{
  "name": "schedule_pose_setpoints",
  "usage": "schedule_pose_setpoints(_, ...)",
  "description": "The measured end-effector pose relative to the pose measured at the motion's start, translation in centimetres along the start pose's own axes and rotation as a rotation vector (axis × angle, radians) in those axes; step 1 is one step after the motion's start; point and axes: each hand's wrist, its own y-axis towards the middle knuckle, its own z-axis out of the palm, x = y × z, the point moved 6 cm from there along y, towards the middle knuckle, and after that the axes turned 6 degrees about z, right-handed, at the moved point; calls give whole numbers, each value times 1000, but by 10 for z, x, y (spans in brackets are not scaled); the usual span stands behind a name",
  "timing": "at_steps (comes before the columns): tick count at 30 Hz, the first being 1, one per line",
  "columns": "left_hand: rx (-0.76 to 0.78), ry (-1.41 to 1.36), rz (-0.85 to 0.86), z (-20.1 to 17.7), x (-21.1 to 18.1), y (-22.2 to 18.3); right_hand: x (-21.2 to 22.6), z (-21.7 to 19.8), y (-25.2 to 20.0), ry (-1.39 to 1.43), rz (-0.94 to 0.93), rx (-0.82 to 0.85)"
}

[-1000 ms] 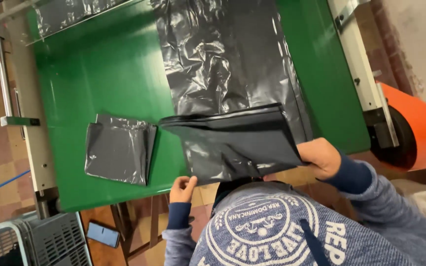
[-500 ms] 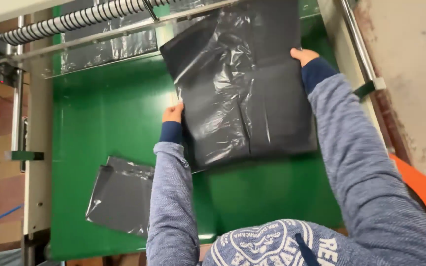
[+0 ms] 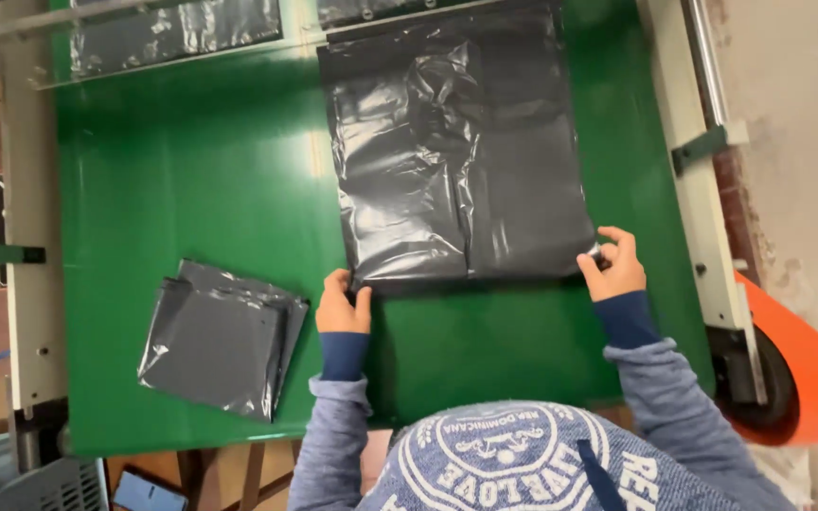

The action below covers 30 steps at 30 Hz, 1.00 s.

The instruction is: Folding and stacking large black plastic bags on a conveyor belt

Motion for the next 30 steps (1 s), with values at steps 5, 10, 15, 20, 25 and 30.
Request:
schedule_pose_setpoints(5,218,12,-93,20,50,-39,-26,-10,-33,-26,55,-44)
schedule_pose_setpoints(10,407,98,-146,31,79,-64,-56,-18,-40,-183,80,36)
schedule_pose_setpoints(15,269,630,159,32,13,-7,-4,-38,22,-413,-9,103)
schedule_pose_setpoints(20,-5,442,906,99,-180,48,182,-20,153,-301,-481,-387)
schedule_pose_setpoints(25,53,367,983,167,-171,64,230,28,238,-371,132,-243)
schedule_pose_setpoints(30,146,277,921,172,-162,72,221,32,275,-217,344,-15)
